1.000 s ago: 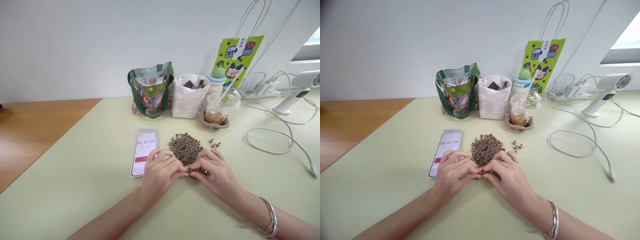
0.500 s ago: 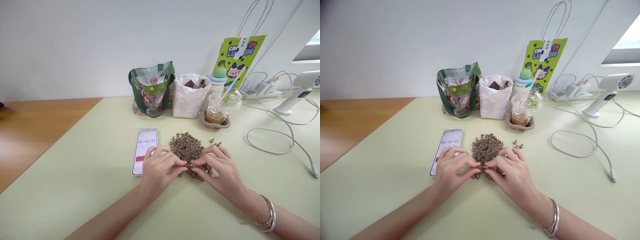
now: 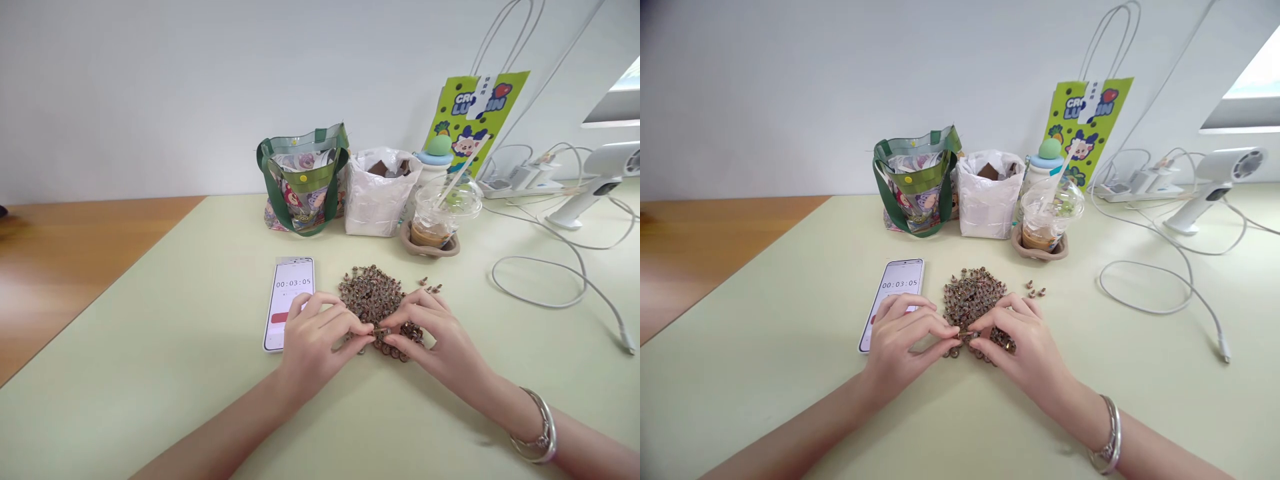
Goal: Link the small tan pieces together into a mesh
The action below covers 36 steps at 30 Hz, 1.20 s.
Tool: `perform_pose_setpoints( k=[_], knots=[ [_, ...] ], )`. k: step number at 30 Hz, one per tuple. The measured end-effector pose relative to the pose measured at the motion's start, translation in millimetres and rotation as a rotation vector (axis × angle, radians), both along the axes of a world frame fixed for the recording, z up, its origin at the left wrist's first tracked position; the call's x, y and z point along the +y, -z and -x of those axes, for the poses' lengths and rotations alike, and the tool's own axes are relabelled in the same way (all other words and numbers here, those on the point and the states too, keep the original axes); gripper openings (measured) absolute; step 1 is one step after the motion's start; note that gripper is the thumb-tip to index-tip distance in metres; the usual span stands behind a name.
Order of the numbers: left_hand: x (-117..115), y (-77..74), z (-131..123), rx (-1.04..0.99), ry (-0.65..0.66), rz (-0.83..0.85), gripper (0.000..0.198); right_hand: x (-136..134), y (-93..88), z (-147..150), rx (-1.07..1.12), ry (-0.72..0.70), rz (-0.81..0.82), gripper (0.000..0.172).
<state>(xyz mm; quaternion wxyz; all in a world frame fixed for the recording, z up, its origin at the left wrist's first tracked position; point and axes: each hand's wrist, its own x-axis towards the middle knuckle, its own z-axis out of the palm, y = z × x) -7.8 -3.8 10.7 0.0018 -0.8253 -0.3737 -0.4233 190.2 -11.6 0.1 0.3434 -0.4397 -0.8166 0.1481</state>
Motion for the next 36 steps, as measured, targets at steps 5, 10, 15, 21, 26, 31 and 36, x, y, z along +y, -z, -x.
perform_pose_setpoints(
  k=[5,10,15,21,26,31,36],
  knots=[
    [0,1.0,0,-0.006,-0.002,-0.012,0.010,0,0.1,0,0.011,0.015,-0.029,0.010],
    [0,4.0,-2,-0.004,0.019,-0.015,0.010,-2,0.4,1,-0.003,0.005,-0.062,0.008],
    [-2,8.5,-2,0.014,0.063,-0.046,0.014,-3,3.6,1,-0.046,-0.056,-0.078,0.008],
    [-3,10.3,-2,0.007,0.072,-0.079,0.016,-3,9.6,-1,-0.062,-0.082,-0.042,0.014],
    [-3,12.6,-2,0.022,0.076,-0.056,0.015,-3,12.4,-2,-0.088,-0.102,-0.061,0.012],
    [-3,14.1,0,0.026,0.089,-0.037,0.015,-4,13.8,-3,-0.097,-0.089,-0.101,0.013],
    [-4,14.9,-2,0.024,0.084,-0.063,0.015,-5,12.6,-2,-0.088,-0.109,-0.061,0.016]
  ],
)
